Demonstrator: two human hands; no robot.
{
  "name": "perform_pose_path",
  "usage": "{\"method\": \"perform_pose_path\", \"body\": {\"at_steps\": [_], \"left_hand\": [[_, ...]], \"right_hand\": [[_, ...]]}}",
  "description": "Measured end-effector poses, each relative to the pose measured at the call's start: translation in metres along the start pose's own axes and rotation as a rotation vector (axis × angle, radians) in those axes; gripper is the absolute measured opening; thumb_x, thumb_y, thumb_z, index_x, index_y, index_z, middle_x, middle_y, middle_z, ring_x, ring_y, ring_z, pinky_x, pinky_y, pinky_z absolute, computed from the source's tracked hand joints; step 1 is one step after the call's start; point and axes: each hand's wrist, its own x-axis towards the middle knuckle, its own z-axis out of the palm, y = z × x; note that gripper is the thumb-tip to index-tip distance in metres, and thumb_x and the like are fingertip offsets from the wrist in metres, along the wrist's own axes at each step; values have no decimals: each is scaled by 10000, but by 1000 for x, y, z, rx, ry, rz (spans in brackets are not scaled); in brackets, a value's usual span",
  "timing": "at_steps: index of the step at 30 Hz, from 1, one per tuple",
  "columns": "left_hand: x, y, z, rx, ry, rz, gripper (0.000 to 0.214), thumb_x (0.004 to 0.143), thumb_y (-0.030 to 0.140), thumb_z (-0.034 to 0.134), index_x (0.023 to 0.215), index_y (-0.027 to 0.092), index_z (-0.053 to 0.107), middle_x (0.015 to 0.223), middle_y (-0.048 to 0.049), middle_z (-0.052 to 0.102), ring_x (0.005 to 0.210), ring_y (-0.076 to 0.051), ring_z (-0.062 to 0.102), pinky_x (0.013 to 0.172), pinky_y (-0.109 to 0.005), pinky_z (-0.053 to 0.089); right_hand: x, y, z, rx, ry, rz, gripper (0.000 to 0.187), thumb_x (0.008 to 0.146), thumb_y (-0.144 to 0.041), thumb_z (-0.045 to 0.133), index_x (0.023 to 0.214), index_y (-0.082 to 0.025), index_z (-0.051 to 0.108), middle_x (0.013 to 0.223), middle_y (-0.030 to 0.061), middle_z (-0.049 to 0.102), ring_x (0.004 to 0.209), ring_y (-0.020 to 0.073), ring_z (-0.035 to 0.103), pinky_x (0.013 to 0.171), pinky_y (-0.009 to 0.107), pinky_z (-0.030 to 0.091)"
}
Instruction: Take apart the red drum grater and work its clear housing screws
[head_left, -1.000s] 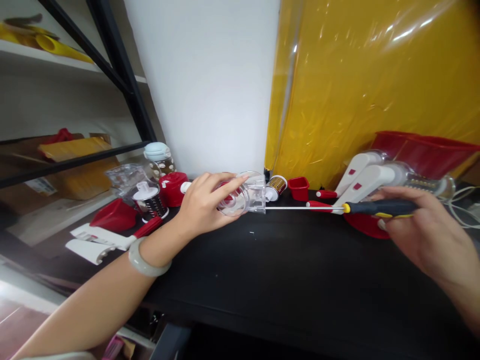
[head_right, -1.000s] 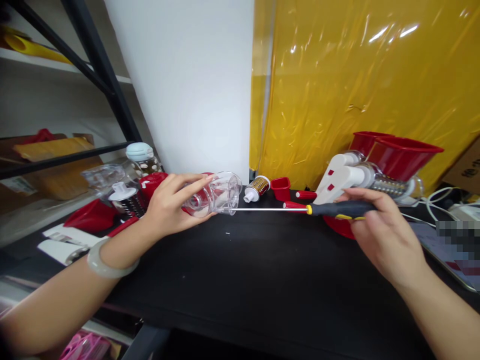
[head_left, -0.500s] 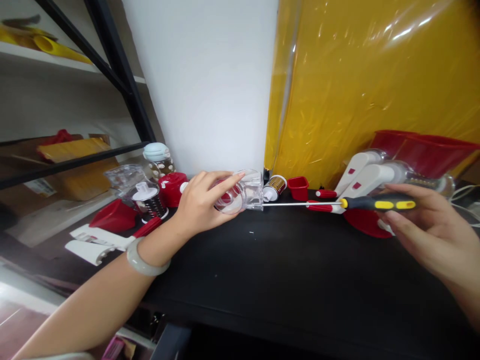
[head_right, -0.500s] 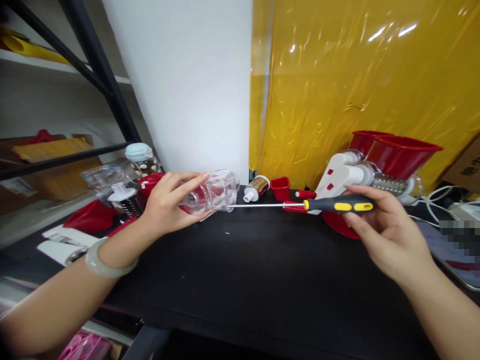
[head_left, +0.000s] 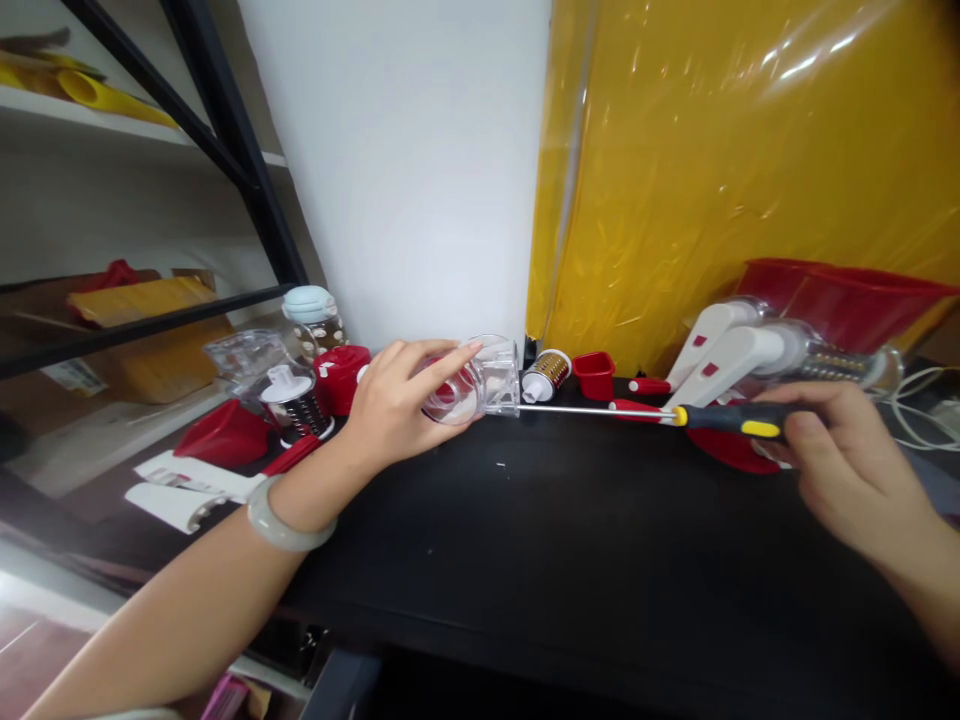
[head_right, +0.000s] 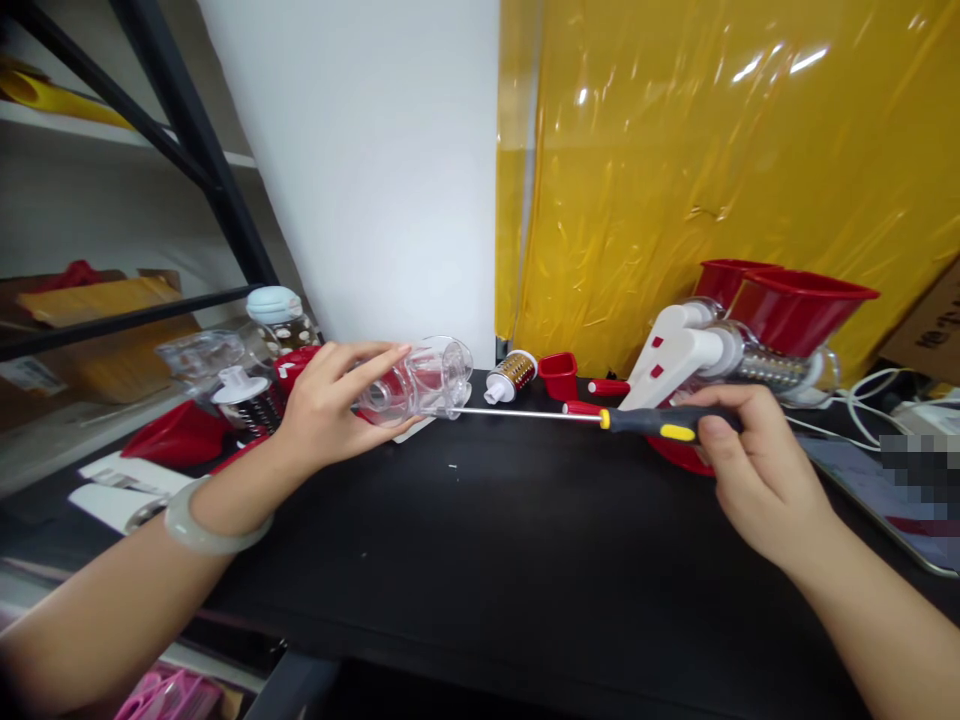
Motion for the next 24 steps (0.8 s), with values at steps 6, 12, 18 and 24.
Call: {"method": "perform_pose_path", "body": {"at_steps": [6,12,18,24], "left_hand": [[0,1,1,-6,-22,-18,781,817,441,811,1517,301,494,1213,-107,711,956,-257,654,831,-392,506],[0,3,1,-28,-30,-13,769,820,435,806,1513,302,500,1228,-110,709,969,-258,666,833,-391,513],[-1,3,1,-20,-15,-10,756,814,433,812,1495,291,516,1224,-114,705,957,-256,663,833,-393,512],[0,3,0,0,-5,-11,763,806,423,823,1491,284,518,1202,-109,713,932,-252,653,827,-390,512]], "right_hand": [[3,-7,4,207,-54,139,527,692,-556,832,1120,-306,655,1040,51,696,723,181,641,587,304,558],[1,-15,10,482,-9,319,534,652,-503,866,1123,-314,699,1065,35,679,855,184,663,688,279,590],[-3,3,4,13,-98,155,494,920,-715,494,1064,-269,651,752,15,626,572,178,559,505,320,501],[0,1,5,78,-93,77,399,821,-592,699,1075,-295,618,948,33,671,705,176,612,532,283,519]]}}
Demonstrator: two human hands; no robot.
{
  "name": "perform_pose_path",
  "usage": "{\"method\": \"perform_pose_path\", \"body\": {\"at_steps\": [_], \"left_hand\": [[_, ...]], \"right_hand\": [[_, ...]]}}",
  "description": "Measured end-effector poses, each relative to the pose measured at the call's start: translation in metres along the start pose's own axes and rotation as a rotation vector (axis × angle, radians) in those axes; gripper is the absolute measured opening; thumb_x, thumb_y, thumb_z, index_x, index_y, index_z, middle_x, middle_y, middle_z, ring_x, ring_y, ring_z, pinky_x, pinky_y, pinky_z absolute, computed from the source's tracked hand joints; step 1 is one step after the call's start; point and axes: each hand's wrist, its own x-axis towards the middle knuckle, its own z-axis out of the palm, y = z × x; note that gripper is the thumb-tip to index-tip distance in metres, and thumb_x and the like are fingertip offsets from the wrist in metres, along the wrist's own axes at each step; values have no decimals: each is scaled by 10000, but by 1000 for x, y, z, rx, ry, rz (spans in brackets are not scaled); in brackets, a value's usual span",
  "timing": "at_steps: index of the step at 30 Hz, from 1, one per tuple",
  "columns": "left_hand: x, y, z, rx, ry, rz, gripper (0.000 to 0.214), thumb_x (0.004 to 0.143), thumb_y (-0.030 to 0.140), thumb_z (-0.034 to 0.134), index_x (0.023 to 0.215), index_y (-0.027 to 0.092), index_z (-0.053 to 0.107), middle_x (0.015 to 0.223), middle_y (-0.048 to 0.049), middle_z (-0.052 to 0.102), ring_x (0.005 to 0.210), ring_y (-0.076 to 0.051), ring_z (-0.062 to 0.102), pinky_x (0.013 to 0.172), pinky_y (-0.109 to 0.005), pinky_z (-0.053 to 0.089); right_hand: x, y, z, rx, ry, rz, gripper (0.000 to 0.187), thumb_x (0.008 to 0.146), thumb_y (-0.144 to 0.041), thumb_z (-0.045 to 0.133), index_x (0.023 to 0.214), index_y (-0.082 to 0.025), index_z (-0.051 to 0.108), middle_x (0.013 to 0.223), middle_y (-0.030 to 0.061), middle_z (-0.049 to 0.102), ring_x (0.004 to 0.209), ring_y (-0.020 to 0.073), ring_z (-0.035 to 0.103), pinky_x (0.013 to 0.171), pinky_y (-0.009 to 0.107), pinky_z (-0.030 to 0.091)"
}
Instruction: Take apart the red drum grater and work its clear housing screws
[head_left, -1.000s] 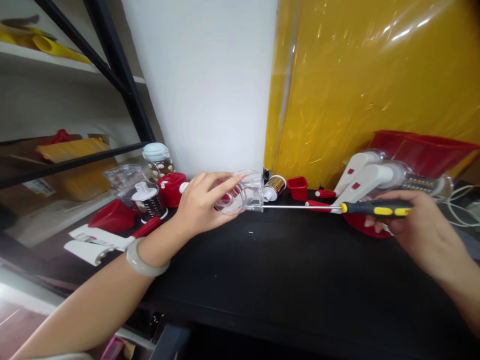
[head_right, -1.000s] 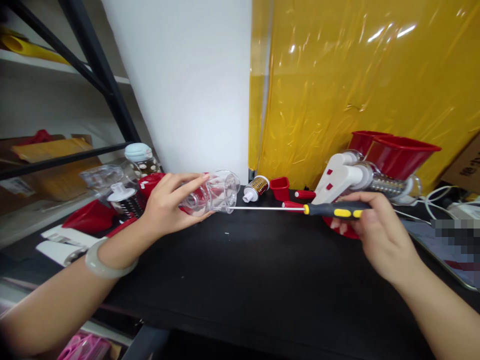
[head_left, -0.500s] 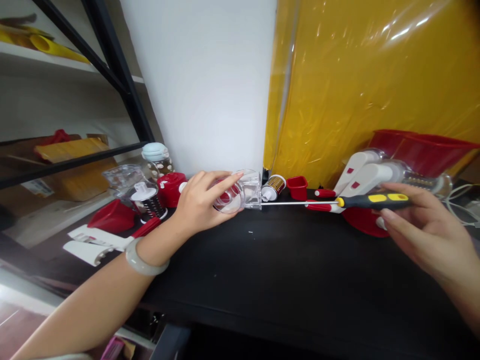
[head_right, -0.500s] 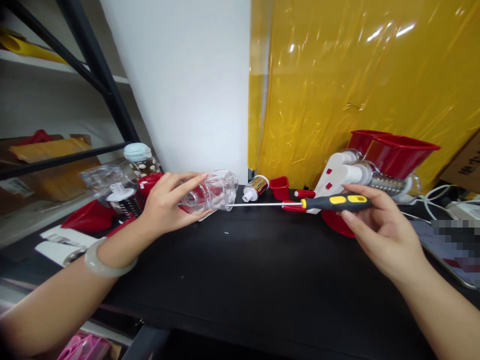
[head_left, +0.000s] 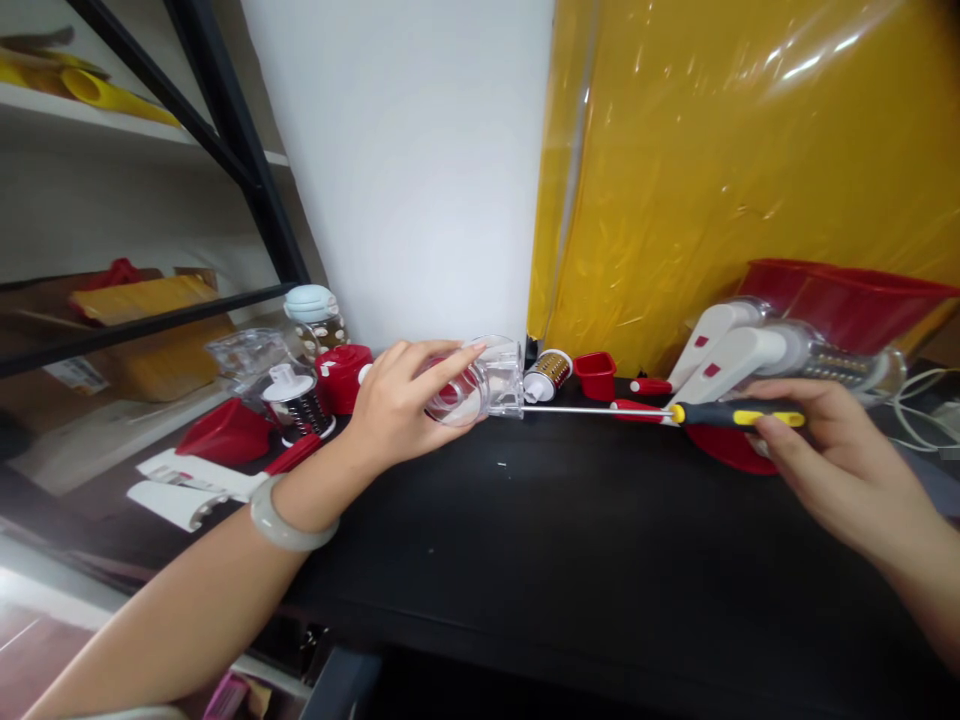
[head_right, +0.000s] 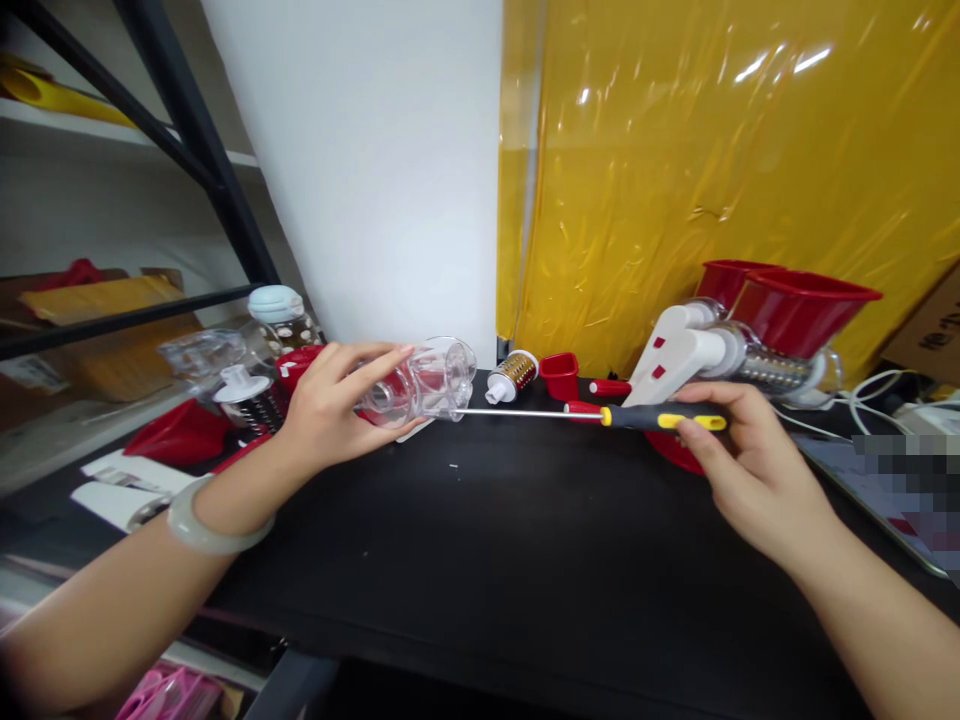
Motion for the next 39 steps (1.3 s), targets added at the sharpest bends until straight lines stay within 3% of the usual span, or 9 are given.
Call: {"method": "perform_pose_path", "body": {"at_steps": [3,9,13,18,25,27,30,34,39], "left_hand": [[0,1,-1,-9,-9,-2,755,809,427,818,1490,286,522,1222,-113,708,937,-253,654,831,-393,512],[0,2,-1,-25,-13,-2,772,815,444,809,1509,303,504,1234,-110,704,951,-252,658,841,-393,512],[0,0,-1,-14,-7,2,767,813,436,811,1504,296,510,1219,-110,709,936,-252,656,831,-391,513],[0,-3,-1,0,-13,-2,742,815,424,813,1484,279,527,1217,-118,712,966,-264,662,834,-396,510],[-1,-1,-1,-10,-22,-10,772,820,441,806,1514,310,496,1232,-108,706,956,-256,660,843,-396,506],[0,-1,-1,-8,-20,-8,775,820,439,805,1518,311,493,1227,-107,707,950,-257,655,841,-397,508],[0,-2,-1,2,-15,-8,770,818,438,808,1511,299,503,1215,-111,707,950,-260,651,839,-398,510],[0,-2,-2,12,-13,-4,750,812,447,814,1485,272,533,1201,-117,710,936,-258,645,834,-397,510],[1,0,-2,-3,-29,2,726,827,461,796,1481,287,534,1210,-109,713,928,-249,652,823,-389,510]], "right_hand": [[3,-12,2,164,37,14,428,676,-459,847,1014,-307,632,1092,57,685,868,209,670,599,292,575],[6,-24,4,240,-17,172,541,597,-423,897,1075,-285,683,1009,86,743,837,292,731,590,404,649],[3,-11,3,92,-30,95,537,665,-567,834,1081,-274,664,947,59,757,769,259,738,619,378,653],[1,6,-5,-171,-93,-31,423,928,-635,532,1083,-264,665,720,6,653,560,168,601,508,296,537],[4,-5,-1,-217,-32,-194,386,833,-506,678,1169,-316,679,1161,64,670,1045,256,667,763,342,583],[4,-10,0,-236,-12,-174,410,809,-518,699,1167,-319,698,1166,60,672,821,202,669,607,309,554],[3,-14,0,-247,17,-132,488,780,-559,724,1190,-296,701,1174,68,697,473,91,475,402,289,412],[2,-9,-2,-305,-21,-97,558,790,-615,708,1230,-272,700,756,5,694,366,98,375,344,284,301],[5,2,-2,-458,-59,-410,309,905,-467,633,1149,-287,696,991,52,732,713,211,679,540,326,495]]}}
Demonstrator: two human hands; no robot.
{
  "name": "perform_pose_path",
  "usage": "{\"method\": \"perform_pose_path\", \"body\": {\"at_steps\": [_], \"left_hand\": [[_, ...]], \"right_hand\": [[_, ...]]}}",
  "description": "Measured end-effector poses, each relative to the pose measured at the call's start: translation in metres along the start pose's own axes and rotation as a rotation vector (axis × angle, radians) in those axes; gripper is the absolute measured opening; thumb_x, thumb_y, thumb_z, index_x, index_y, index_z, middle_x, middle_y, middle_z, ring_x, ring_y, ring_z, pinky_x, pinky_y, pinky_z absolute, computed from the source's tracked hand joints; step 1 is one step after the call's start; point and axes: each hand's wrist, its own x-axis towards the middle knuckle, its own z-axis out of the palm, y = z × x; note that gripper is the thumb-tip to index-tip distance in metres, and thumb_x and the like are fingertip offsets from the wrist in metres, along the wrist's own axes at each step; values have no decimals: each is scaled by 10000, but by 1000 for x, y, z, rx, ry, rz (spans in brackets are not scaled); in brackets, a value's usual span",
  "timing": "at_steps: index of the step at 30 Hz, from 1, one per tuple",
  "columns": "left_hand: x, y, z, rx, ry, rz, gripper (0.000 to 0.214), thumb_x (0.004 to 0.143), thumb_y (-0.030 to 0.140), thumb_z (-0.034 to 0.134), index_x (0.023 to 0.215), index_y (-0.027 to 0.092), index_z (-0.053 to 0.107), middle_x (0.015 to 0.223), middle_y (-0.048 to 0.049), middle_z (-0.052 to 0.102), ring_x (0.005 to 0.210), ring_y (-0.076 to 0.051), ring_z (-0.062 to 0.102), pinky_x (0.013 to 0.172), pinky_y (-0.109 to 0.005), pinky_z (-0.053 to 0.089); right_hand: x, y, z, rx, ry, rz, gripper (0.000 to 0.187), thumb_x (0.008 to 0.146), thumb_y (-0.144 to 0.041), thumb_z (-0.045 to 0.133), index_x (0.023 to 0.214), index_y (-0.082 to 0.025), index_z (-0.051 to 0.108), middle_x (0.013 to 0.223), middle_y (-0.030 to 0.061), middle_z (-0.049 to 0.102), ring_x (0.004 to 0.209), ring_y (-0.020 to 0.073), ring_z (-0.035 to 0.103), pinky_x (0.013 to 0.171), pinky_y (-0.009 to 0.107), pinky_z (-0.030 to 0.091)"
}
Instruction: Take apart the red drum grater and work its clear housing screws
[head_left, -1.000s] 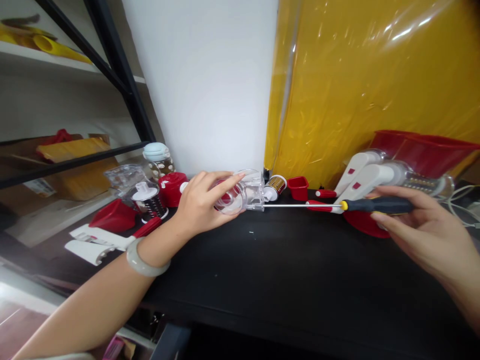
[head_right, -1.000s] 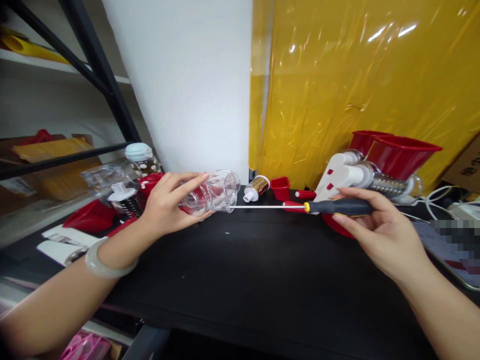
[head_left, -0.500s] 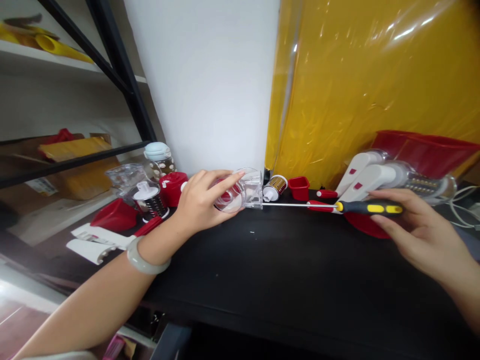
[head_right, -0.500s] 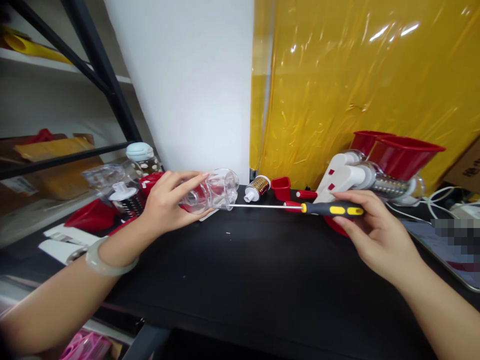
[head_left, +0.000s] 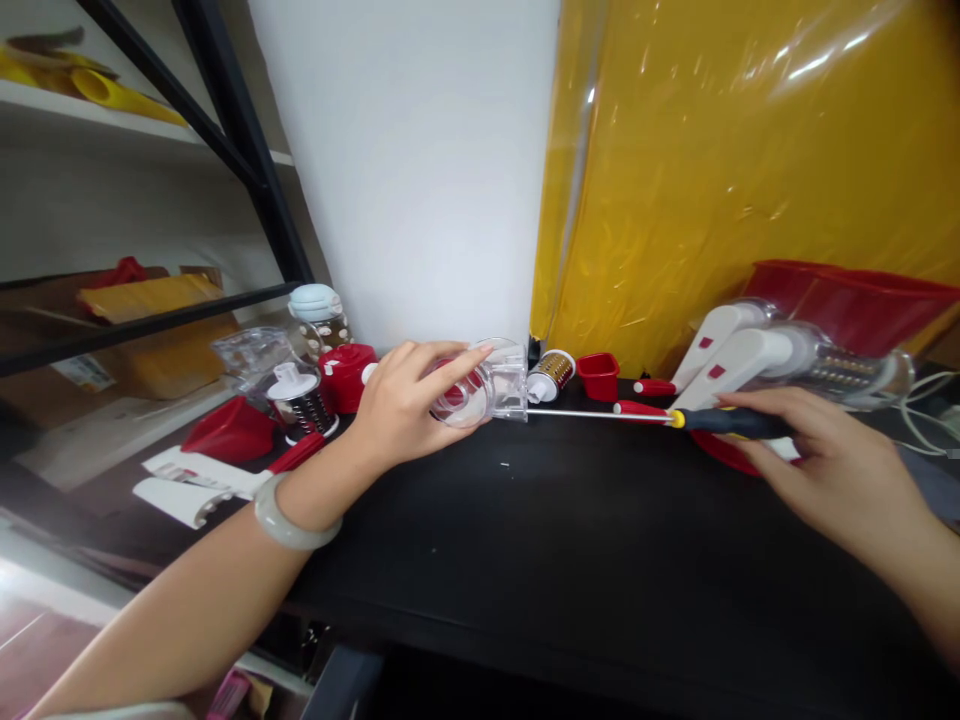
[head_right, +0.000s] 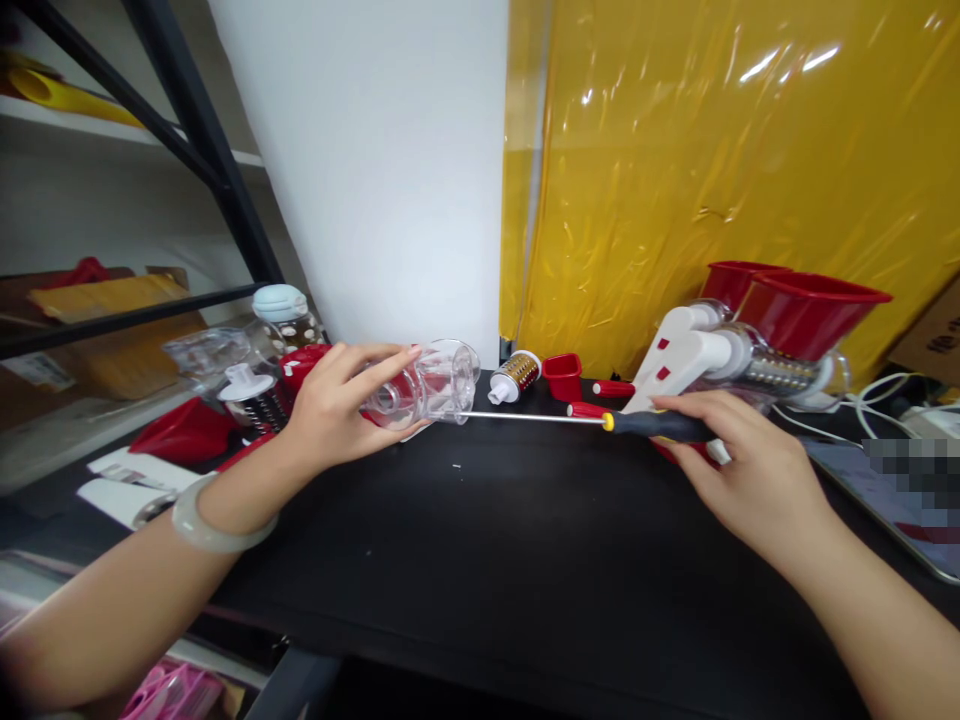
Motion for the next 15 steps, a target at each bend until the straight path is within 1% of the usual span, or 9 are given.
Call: {"method": "perform_pose_path", "body": {"at_steps": [1,2,4,7,9,12,14,15], "left_hand": [[0,0,0,-4,-4,-1,724,829,465,794,1481,290,533,1211,-107,714,928,-248,653,824,-388,512],[0,1,0,-8,-8,0,725,829,468,794,1481,288,533,1214,-108,713,933,-249,653,827,-388,513],[0,1,0,-16,-16,8,730,825,467,800,1477,277,535,1228,-114,711,951,-253,656,836,-389,516],[0,0,0,-20,-11,22,733,816,468,807,1467,263,541,1233,-120,711,950,-252,656,834,-387,515],[0,0,0,-16,-5,23,727,817,471,806,1463,260,546,1225,-118,713,944,-250,657,826,-384,513],[1,-1,0,-8,-9,25,706,824,469,798,1451,252,557,1218,-119,715,938,-249,657,818,-380,513],[1,-1,0,-1,-13,25,691,826,466,797,1438,242,568,1217,-121,716,928,-247,653,812,-380,513],[1,-1,0,2,-15,24,686,826,464,797,1433,237,572,1216,-122,717,923,-247,652,807,-379,512]], "right_hand": [[0,1,1,-31,12,-75,253,921,-408,617,1129,-283,691,999,59,708,799,228,690,591,333,515],[0,1,1,-65,24,-133,214,928,-358,605,1110,-279,686,960,57,673,828,233,684,620,337,523],[-1,2,2,-134,45,-209,180,925,-297,597,1086,-266,673,907,50,601,801,228,659,657,346,538],[-4,4,1,-209,15,-292,205,933,-264,586,1130,-235,633,1008,88,622,903,268,672,749,384,557],[-6,6,1,-282,-34,-329,236,954,-267,564,1180,-215,608,1040,102,649,918,287,677,747,399,553],[-7,7,1,-378,-68,-343,247,982,-331,541,1181,-198,604,961,82,651,830,278,668,684,392,538],[-6,5,2,-379,-88,-326,320,990,-418,534,1186,-173,602,971,97,645,860,290,661,731,411,550],[-5,4,2,-366,-101,-314,376,997,-445,516,1221,-154,593,999,115,642,900,303,656,776,432,555]]}}
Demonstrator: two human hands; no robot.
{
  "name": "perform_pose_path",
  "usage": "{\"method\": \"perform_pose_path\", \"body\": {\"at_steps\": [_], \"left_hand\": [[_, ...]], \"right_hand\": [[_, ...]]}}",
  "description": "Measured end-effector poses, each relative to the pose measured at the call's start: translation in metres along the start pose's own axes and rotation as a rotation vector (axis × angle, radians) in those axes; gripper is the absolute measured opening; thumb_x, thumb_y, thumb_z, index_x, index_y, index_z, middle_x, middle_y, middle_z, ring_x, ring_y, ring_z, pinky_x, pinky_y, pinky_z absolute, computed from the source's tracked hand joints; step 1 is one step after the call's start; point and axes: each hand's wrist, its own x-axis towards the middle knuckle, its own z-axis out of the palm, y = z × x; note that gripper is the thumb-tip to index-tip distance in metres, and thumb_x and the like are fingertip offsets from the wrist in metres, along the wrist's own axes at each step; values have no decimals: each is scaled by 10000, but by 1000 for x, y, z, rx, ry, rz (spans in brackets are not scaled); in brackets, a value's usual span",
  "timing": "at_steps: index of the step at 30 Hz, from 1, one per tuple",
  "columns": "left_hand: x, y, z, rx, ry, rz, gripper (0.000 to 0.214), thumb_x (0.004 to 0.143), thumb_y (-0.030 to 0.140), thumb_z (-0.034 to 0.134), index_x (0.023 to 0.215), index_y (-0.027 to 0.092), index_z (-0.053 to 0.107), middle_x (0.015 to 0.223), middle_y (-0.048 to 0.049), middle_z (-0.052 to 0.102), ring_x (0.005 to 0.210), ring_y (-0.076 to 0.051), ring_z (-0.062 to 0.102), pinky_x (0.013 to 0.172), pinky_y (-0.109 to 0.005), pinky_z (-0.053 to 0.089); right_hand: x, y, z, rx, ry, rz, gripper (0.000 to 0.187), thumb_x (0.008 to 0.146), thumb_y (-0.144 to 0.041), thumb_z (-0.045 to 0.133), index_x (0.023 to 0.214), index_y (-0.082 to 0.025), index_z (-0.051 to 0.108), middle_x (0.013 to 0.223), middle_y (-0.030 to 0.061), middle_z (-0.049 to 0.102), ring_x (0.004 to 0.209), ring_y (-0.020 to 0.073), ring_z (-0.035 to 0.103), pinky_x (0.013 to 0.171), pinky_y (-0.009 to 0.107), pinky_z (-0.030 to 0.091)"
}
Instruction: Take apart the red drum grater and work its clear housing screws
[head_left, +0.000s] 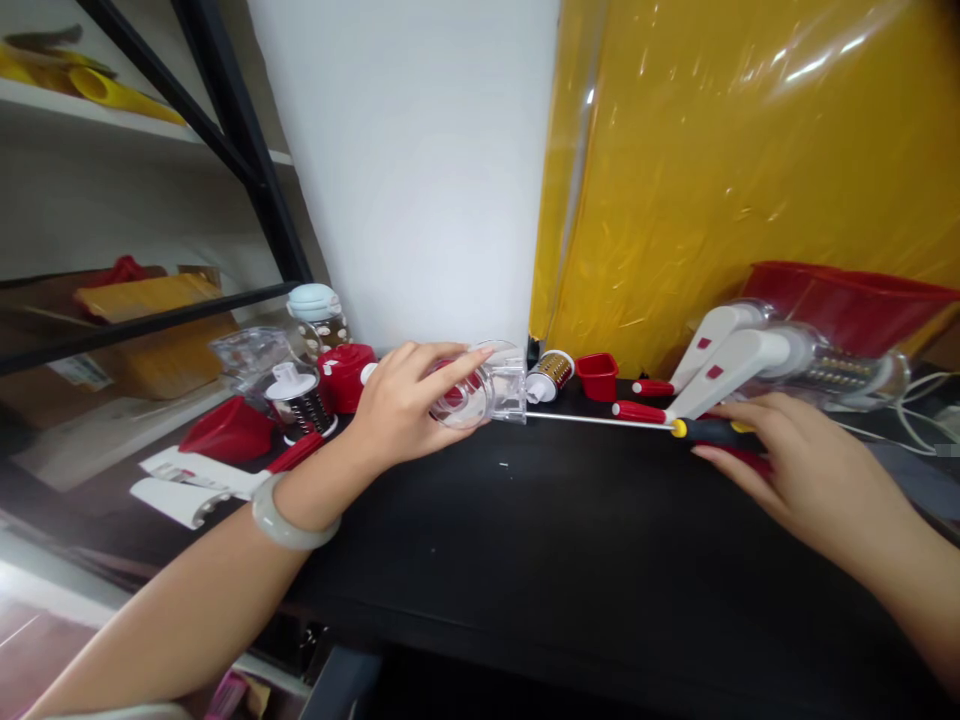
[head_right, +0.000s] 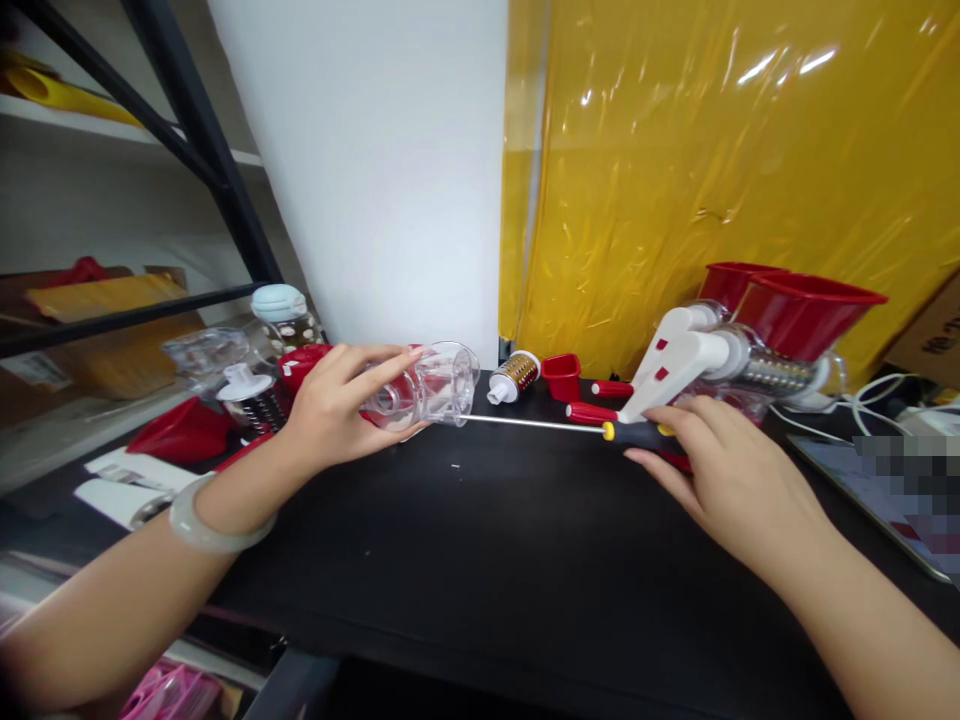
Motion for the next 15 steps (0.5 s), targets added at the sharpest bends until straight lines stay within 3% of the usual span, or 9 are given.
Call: {"method": "perform_pose_path", "body": {"at_steps": [6,11,15], "left_hand": [[-1,-1,0,18,7,2,680,830,461,792,1432,236,570,1207,-124,716,906,-245,644,792,-379,510],[-1,-1,0,30,-6,1,681,833,470,790,1434,241,566,1213,-118,719,896,-239,644,782,-374,506],[-1,2,1,4,-21,6,692,837,474,784,1454,266,552,1229,-111,714,939,-244,658,795,-375,514]], "right_hand": [[2,-2,5,98,25,25,508,1022,-286,435,1503,-125,435,1143,183,583,1036,334,587,903,519,538],[2,1,8,147,108,-22,328,977,-234,550,1293,-147,573,1107,162,568,1016,306,608,882,467,562],[-2,4,9,168,84,-35,226,952,-243,600,1172,-192,585,1111,125,600,1014,268,660,858,386,579]]}}
